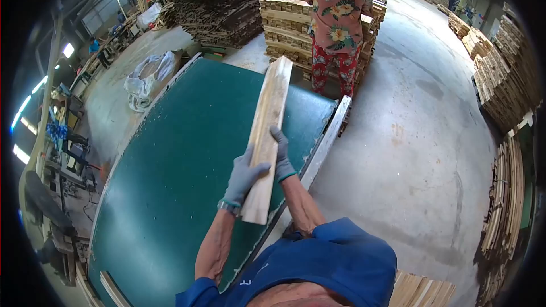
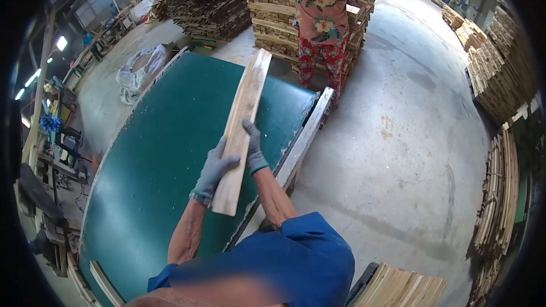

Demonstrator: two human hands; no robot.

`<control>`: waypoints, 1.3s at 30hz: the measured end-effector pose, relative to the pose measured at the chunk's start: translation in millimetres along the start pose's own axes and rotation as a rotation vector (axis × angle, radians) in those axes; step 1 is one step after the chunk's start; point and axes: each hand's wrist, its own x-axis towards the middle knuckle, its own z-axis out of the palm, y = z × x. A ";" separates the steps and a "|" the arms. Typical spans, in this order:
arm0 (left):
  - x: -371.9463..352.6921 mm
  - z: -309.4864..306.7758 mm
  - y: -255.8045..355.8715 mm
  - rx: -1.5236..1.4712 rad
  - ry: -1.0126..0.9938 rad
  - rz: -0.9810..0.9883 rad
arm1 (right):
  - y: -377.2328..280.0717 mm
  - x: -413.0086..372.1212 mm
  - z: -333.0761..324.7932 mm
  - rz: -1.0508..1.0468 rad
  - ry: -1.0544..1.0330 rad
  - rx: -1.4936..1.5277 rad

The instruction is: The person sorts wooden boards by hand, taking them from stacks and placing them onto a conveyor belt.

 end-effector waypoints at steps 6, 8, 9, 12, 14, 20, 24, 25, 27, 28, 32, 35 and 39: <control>80.2 3.6 71.8 -0.033 -0.157 0.120 | -105.0 83.6 13.7 0.014 -0.177 0.017; 76.3 1.6 82.8 0.095 -0.110 0.205 | -124.8 119.2 4.1 0.078 -0.213 0.020; 75.7 2.5 87.5 0.161 -0.083 0.253 | -130.4 129.8 4.8 0.050 -0.198 0.023; 56.8 14.2 94.2 0.363 0.127 0.350 | -137.7 152.2 8.0 -0.026 -0.173 0.005; 55.9 19.1 90.2 0.599 0.292 0.532 | -139.2 168.7 4.1 -0.081 -0.186 0.009; 87.7 -1.6 59.9 0.491 0.153 0.837 | -130.9 198.1 -15.6 -0.111 -0.280 0.135; 96.4 -4.2 51.9 0.478 0.086 0.850 | -131.1 196.3 -16.9 -0.104 -0.251 0.089; 95.5 -3.7 51.3 0.451 0.091 0.855 | -128.6 197.5 -17.1 -0.095 -0.266 0.084; 96.9 -2.9 54.0 0.418 0.083 0.854 | -127.9 199.8 -15.7 -0.060 -0.299 0.079; 97.5 -2.8 55.6 0.400 0.079 0.853 | -127.2 198.6 -12.4 -0.042 -0.314 0.076; 99.6 -2.9 55.5 0.393 0.064 0.837 | -124.9 208.9 -19.4 -0.077 -0.295 0.079; 99.1 -8.4 56.1 0.389 0.033 0.862 | -126.1 197.3 -5.9 -0.151 -0.294 0.048; 98.2 -8.7 54.6 0.418 0.041 0.885 | -127.9 175.4 9.6 -0.043 -0.399 0.218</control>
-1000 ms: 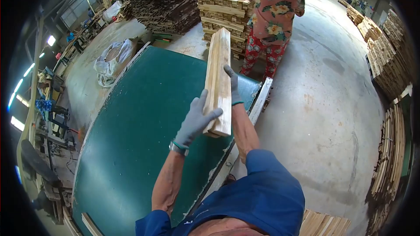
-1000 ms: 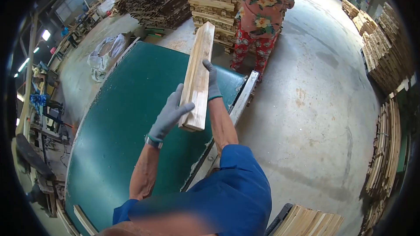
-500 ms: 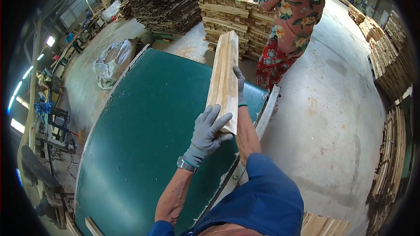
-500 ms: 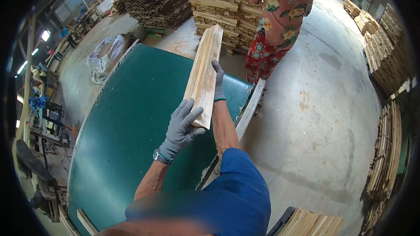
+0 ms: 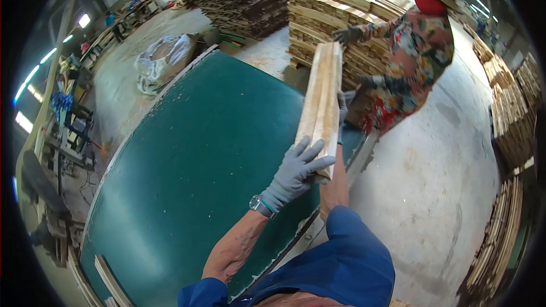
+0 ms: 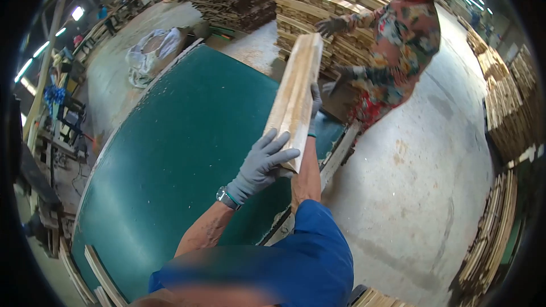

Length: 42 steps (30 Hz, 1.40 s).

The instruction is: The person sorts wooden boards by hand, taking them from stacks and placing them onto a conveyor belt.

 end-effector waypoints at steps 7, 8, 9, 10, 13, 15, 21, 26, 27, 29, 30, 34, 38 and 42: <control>6.0 -13.0 8.4 -0.086 -0.009 0.005 | 13.0 13.9 8.1 -0.117 0.181 -0.173; 6.7 -18.1 10.1 -0.113 -0.001 -0.006 | 15.2 19.4 11.2 -0.155 0.230 -0.230; 5.1 -20.9 14.2 -0.141 0.008 -0.020 | 15.4 24.1 13.8 -0.192 0.269 -0.285; -2.2 -24.6 20.1 -0.077 0.058 -0.034 | 14.8 30.1 16.6 -0.232 0.304 -0.328; -74.6 -66.0 34.9 0.107 0.188 -0.116 | 22.7 36.6 31.9 -0.317 0.396 -0.470; -146.1 -86.1 33.3 0.125 0.254 -0.302 | 27.5 41.4 44.0 -0.339 0.440 -0.558; -422.0 -116.8 96.7 0.313 0.427 -1.179 | 48.7 25.4 92.1 -0.329 0.510 -0.780; -627.6 -140.1 189.5 0.596 0.781 -1.652 | 154.8 -86.1 62.3 0.031 0.578 -1.039; -661.2 -153.4 205.9 0.672 0.784 -1.710 | 160.1 -104.8 21.2 0.207 0.552 -1.064; -729.8 -188.7 231.5 0.794 0.783 -1.782 | 217.7 -173.9 3.9 0.386 0.661 -1.100; -755.1 -213.0 240.2 0.869 0.716 -1.917 | 250.5 -206.5 14.2 0.506 0.671 -1.125; -872.4 -308.5 248.3 1.088 0.628 -2.076 | 346.0 -321.9 65.8 0.672 0.540 -1.320; -928.8 -371.9 235.6 0.863 0.476 -2.255 | 384.2 -378.2 110.9 0.809 0.415 -1.469; -939.2 -391.4 230.4 0.703 0.337 -2.354 | 422.0 -408.1 147.3 0.823 0.363 -1.610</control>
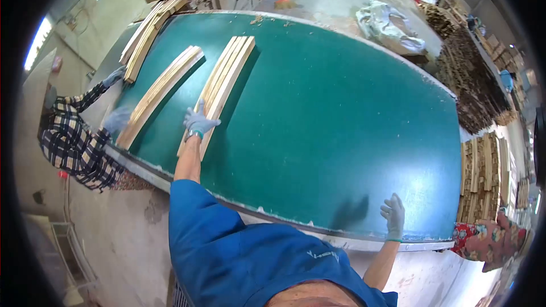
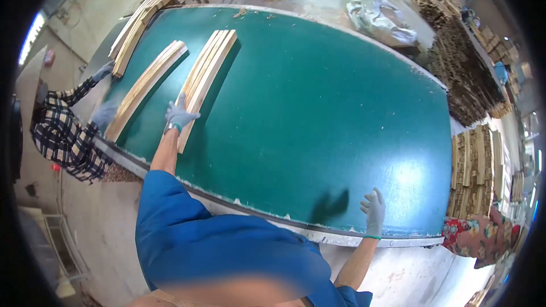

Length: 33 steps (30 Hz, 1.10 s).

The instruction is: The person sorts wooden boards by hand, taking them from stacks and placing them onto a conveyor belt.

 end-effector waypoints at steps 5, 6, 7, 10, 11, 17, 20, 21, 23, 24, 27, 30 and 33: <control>-12.3 22.7 -13.6 -0.207 -0.080 0.063 | 18.4 3.8 86.7 -0.065 -0.297 -0.047; -18.5 29.5 -8.5 -0.271 -0.073 0.094 | 17.7 2.1 117.4 -0.030 -0.398 -0.060; -37.8 38.6 -2.0 -0.363 -0.020 0.088 | 12.2 -12.8 151.2 -0.029 -0.498 -0.055; -129.3 37.8 15.8 -1.142 -0.255 0.327 | -6.1 -53.6 243.0 0.031 -0.784 -0.109; -144.4 67.8 16.8 -1.306 -0.296 0.402 | 5.2 -57.4 265.3 0.051 -0.835 -0.016; -300.8 33.4 89.4 -1.195 -0.753 0.653 | 47.6 -65.4 275.6 -0.054 -0.626 0.654; -336.6 34.3 142.5 -1.147 -0.990 0.655 | 45.0 -43.2 207.6 0.235 -0.598 1.049; -361.8 19.8 174.4 -1.157 -1.120 0.628 | 49.9 -28.1 181.2 0.226 -0.578 1.110; -400.0 17.8 246.9 -0.990 -1.074 0.762 | 45.3 8.1 115.1 0.074 -0.525 1.209; -418.3 13.3 273.8 -0.895 -1.044 0.813 | 40.8 17.1 86.5 0.013 -0.500 1.266; -471.1 2.7 365.4 -0.703 -1.005 1.047 | 16.6 45.2 -10.0 -0.151 -0.456 1.453; -525.7 5.8 457.6 -0.673 -0.964 1.291 | -11.5 63.5 -116.3 -0.348 -0.329 1.465; -584.6 -19.3 529.1 -0.502 -0.858 1.390 | -32.3 103.2 -205.4 -0.525 -0.219 1.428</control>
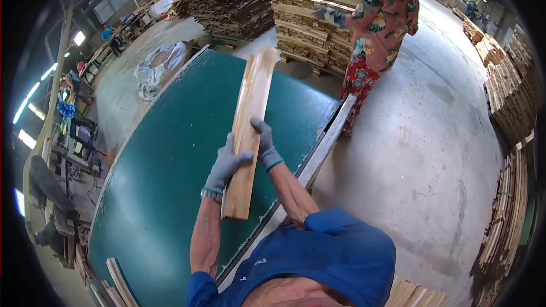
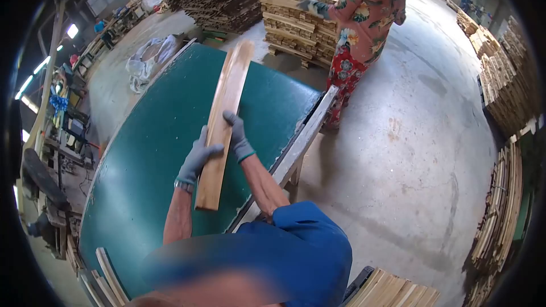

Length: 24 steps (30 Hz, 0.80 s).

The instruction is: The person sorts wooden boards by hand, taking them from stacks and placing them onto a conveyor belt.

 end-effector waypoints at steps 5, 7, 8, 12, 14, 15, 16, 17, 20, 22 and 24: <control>32.8 -6.7 93.4 -0.007 -0.190 -0.052 | -129.9 57.1 5.5 -0.078 0.047 -0.015; 40.4 -0.1 97.9 -0.001 -0.266 -0.046 | -161.8 78.1 -6.0 -0.159 0.070 -0.012; 41.2 8.6 102.4 -0.021 -0.285 -0.008 | -174.5 81.6 -8.6 -0.179 0.103 -0.016; 53.3 40.9 120.4 -0.098 -0.198 0.067 | -211.7 136.5 -69.7 -0.379 0.138 -0.134; 67.5 49.0 129.9 -0.026 -0.103 0.097 | -222.2 150.5 -85.9 -0.576 0.204 -0.228; 74.3 53.0 134.1 0.003 -0.106 0.130 | -223.2 135.0 -62.6 -0.649 0.235 -0.267; 79.0 54.4 136.0 0.029 -0.092 0.153 | -223.7 138.0 -52.9 -0.660 0.240 -0.291; 81.8 52.4 137.9 0.055 -0.060 0.163 | -226.1 136.7 -46.4 -0.628 0.239 -0.284; 86.7 41.6 142.7 0.089 0.057 0.244 | -233.8 145.5 -31.4 -0.454 0.213 -0.257; 69.5 8.1 163.4 -0.195 -0.092 0.208 | -236.1 154.9 -15.1 -0.342 0.212 -0.239; 112.6 1.1 137.5 -0.410 -0.025 0.393 | -234.9 162.0 7.9 -0.278 0.256 -0.205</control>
